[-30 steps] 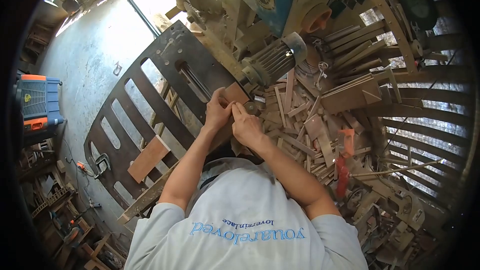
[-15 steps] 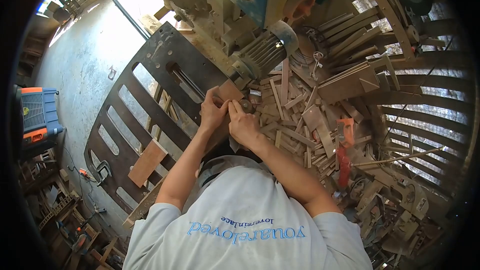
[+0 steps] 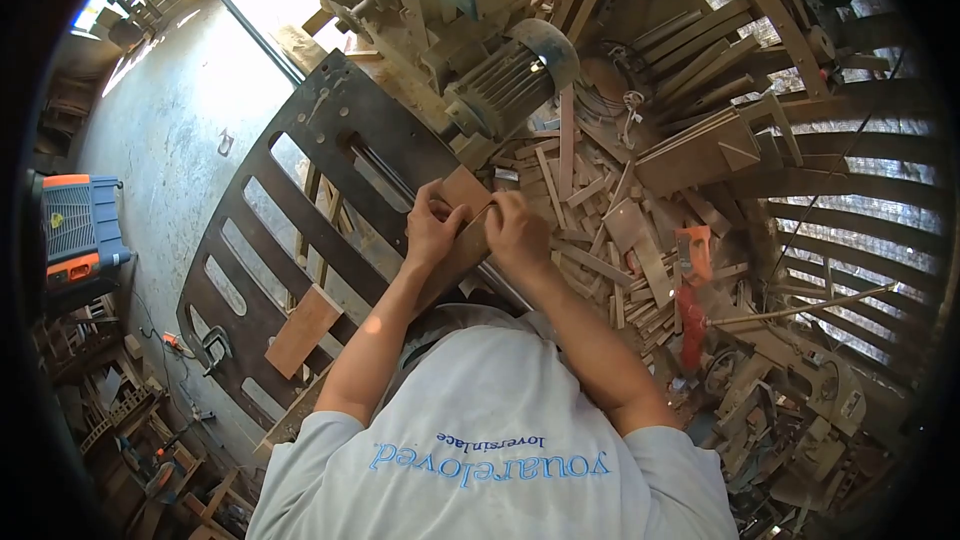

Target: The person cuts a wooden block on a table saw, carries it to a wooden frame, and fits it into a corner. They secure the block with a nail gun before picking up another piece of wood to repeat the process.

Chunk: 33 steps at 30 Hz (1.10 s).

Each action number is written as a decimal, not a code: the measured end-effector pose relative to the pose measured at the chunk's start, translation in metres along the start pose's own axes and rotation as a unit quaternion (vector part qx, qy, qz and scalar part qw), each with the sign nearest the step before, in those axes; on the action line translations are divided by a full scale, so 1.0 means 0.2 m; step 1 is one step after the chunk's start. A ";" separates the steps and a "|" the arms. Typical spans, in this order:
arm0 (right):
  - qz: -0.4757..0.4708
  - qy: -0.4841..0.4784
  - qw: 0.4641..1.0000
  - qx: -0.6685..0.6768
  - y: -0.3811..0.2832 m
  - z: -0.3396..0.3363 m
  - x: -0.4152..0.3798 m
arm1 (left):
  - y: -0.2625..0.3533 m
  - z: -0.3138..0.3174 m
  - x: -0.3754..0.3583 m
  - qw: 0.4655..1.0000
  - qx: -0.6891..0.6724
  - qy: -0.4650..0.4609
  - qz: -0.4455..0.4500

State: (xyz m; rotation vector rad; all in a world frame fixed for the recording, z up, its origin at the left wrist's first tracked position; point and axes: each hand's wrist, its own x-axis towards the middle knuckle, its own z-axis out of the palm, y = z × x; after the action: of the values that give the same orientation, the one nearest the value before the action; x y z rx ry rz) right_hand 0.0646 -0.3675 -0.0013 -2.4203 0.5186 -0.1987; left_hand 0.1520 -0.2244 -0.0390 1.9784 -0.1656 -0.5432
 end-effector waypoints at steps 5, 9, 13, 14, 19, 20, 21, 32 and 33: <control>0.118 -0.044 0.979 0.163 0.29 0.09 0.01 | 0.02 0.06 -0.09 1.000 -0.006 -0.005 -0.007; 0.143 -0.053 0.965 0.215 0.37 0.11 -0.01 | 0.02 0.11 -0.13 1.000 -0.002 -0.006 0.000; 0.181 -0.041 0.951 0.246 0.42 0.11 -0.07 | 0.01 0.16 -0.19 1.000 0.003 -0.008 0.008; 0.187 -0.039 0.949 0.250 0.43 0.11 -0.08 | 0.01 0.16 -0.20 1.000 0.004 -0.006 0.010; 0.192 -0.042 0.947 0.255 0.46 0.10 -0.12 | 0.02 0.19 -0.23 1.000 0.001 -0.012 0.005; 0.198 -0.043 0.946 0.254 0.46 0.09 -0.13 | 0.01 0.19 -0.23 1.000 0.004 -0.012 0.006; 0.198 -0.042 0.946 0.254 0.46 0.10 -0.13 | 0.01 0.19 -0.23 1.000 0.005 -0.013 0.006; 0.194 -0.051 0.947 0.252 0.43 0.08 -0.12 | 0.01 0.19 -0.22 1.000 0.006 -0.007 0.015; 0.194 -0.050 0.947 0.252 0.43 0.08 -0.12 | 0.01 0.19 -0.22 1.000 0.007 -0.007 0.015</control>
State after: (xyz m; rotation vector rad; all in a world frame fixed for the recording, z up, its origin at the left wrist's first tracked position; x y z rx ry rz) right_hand 0.0203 -0.4101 -0.0673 -1.7822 0.7782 -0.0290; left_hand 0.0959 -0.2409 -0.0376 1.9819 -0.2083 -0.5384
